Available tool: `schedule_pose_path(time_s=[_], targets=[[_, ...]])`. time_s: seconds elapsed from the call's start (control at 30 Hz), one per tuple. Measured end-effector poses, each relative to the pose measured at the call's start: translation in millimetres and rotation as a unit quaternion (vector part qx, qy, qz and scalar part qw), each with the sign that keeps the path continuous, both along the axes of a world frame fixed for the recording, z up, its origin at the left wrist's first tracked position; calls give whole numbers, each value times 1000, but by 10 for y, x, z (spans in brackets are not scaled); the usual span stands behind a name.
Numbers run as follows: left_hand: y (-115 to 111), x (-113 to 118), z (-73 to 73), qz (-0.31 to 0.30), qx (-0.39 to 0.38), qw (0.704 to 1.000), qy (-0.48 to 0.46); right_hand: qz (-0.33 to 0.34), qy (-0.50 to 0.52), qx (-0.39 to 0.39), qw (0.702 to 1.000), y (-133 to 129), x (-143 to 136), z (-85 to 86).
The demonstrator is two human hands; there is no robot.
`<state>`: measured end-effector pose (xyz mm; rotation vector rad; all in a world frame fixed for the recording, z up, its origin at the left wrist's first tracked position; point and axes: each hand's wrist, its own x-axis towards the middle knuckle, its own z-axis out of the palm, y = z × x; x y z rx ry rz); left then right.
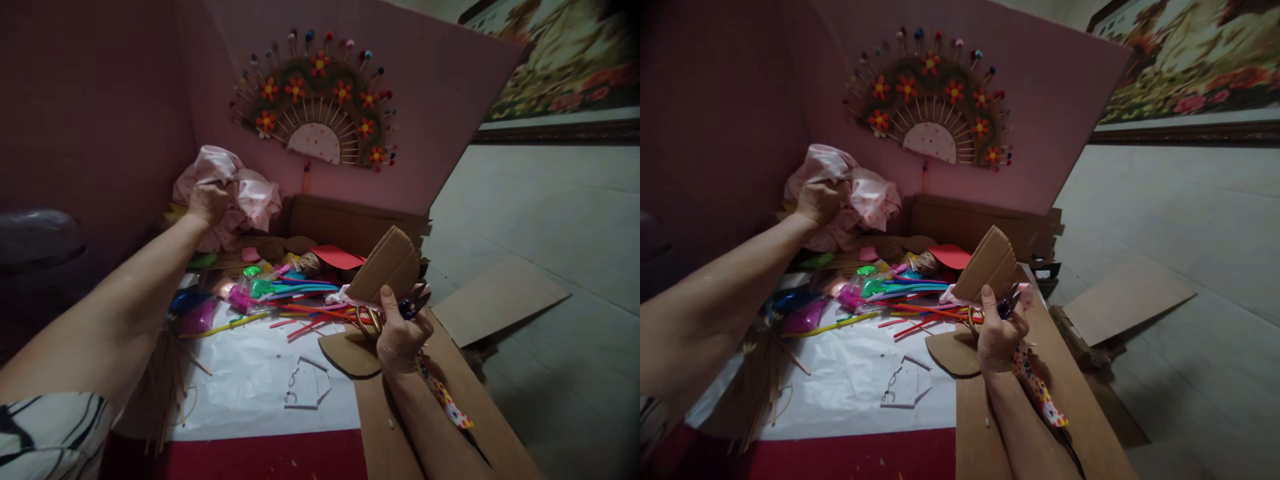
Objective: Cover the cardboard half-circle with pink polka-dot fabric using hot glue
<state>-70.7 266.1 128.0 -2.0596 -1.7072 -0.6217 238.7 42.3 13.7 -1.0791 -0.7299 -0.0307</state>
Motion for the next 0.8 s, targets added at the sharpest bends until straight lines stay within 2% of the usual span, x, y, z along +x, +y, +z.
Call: schedule_pose_path(time_s=[0.2, 0.3, 0.37, 0.47, 0.57, 0.67, 0.8], targets=[[35, 186, -548, -1, -86, 996, 1, 8, -11, -28, 1000, -3, 6, -29], [81, 258, -723, 19, -115, 993, -27, 5, -27, -33, 999, 4, 21, -54], [136, 237, -749, 23, -137, 990, -39, 6, -24, -32, 999, 16, 32, -77], [255, 112, -705, 36, -168, 984, -49, 15, -9, -44, 999, 35, 48, -113], [392, 29, -687, 79, -199, 975, -60, 26, -6, -56, 998, 44, 53, -132], [488, 130, -753, 103, -193, 973, -71, 34, -12, -54, 998, 45, 44, -139], [511, 380, -861, 92, -158, 979, -90, 49, -20, -58, 997, 42, 32, -163]])
